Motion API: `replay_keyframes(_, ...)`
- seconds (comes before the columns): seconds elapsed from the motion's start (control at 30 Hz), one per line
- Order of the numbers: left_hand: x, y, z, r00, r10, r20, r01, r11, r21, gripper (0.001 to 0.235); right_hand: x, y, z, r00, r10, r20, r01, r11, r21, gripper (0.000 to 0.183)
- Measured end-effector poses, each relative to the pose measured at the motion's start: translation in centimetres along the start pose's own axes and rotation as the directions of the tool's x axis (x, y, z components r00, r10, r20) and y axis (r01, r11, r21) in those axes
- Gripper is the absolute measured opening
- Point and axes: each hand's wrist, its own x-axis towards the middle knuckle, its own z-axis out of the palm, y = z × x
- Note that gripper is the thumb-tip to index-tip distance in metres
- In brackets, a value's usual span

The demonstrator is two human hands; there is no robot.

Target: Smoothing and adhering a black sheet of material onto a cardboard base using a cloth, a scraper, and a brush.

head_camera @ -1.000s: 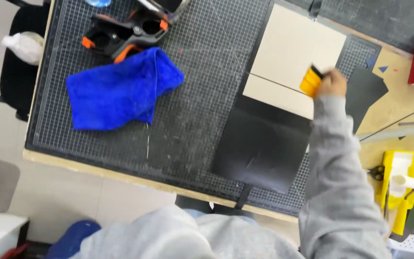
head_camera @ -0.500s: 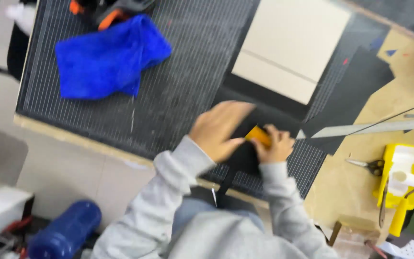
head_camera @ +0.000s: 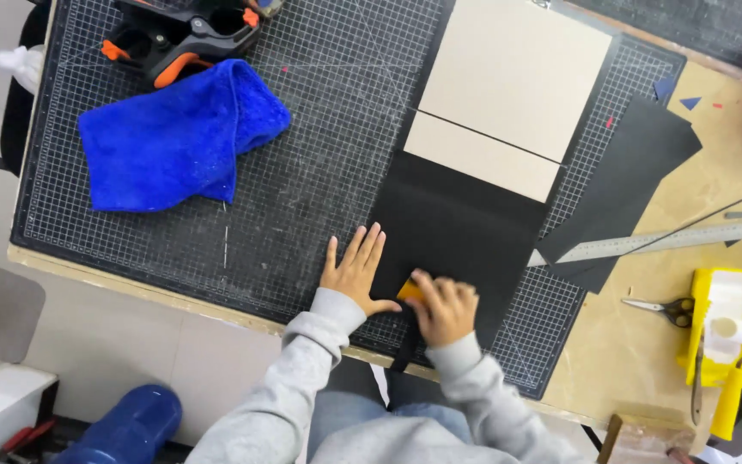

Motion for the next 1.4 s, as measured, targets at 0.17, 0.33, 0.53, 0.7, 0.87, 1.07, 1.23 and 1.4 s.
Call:
replay_keyframes(0.17, -0.9, -0.3, 2.1, 0.990, -0.020, -0.140, 0.021, 1.000, 0.007, 0.138, 13.1, 5.2, 1.0, 0.975, -0.074, -0.208, 0.043, 0.988, -0.151, 0.048)
replay_keyframes(0.33, -1.4, -0.1, 1.9, 0.969, -0.058, -0.239, 0.053, 0.998, -0.031, 0.142, 7.5, -2.3, -0.2, 0.995, -0.095, -0.035, 0.083, 0.962, -0.261, 0.042)
replay_keyframes(0.53, -3.2, 1.1, 5.0, 0.904, -0.233, -0.358, 0.223, 0.972, -0.070, 0.129, 16.6, 2.2, 3.4, 0.948, -0.124, -0.292, 0.089, 0.987, -0.130, 0.047)
replay_keyframes(0.7, -2.8, 0.8, 5.6, 0.875, -0.267, -0.404, 0.232, 0.963, -0.134, 0.139, 10.8, -4.5, 1.4, 0.962, -0.210, -0.175, 0.215, 0.977, 0.007, 0.034)
replay_keyframes(0.87, -3.5, 1.2, 6.3, 0.832, -0.357, -0.424, 0.312, 0.934, -0.176, 0.144, 15.1, -2.6, 2.8, 0.977, -0.190, -0.094, 0.190, 0.982, -0.011, 0.048)
replay_keyframes(1.07, -3.6, 1.4, 6.4, 0.788, -0.394, -0.473, 0.317, 0.918, -0.237, 0.147, 12.3, -2.7, 5.5, 0.970, -0.178, -0.168, 0.158, 0.979, -0.127, 0.052)
replay_keyframes(1.23, -3.6, 1.2, 6.7, 0.788, -0.379, -0.485, 0.359, 0.923, -0.137, 0.152, 11.4, -4.1, 2.8, 0.978, -0.174, 0.114, 0.180, 0.983, -0.044, 0.051)
replay_keyframes(1.4, -3.8, 1.5, 5.8, 0.733, -0.365, -0.574, 0.309, 0.930, -0.197, 0.144, 18.1, -3.4, 3.1, 0.994, 0.072, 0.081, -0.031, 0.905, -0.425, 0.065)
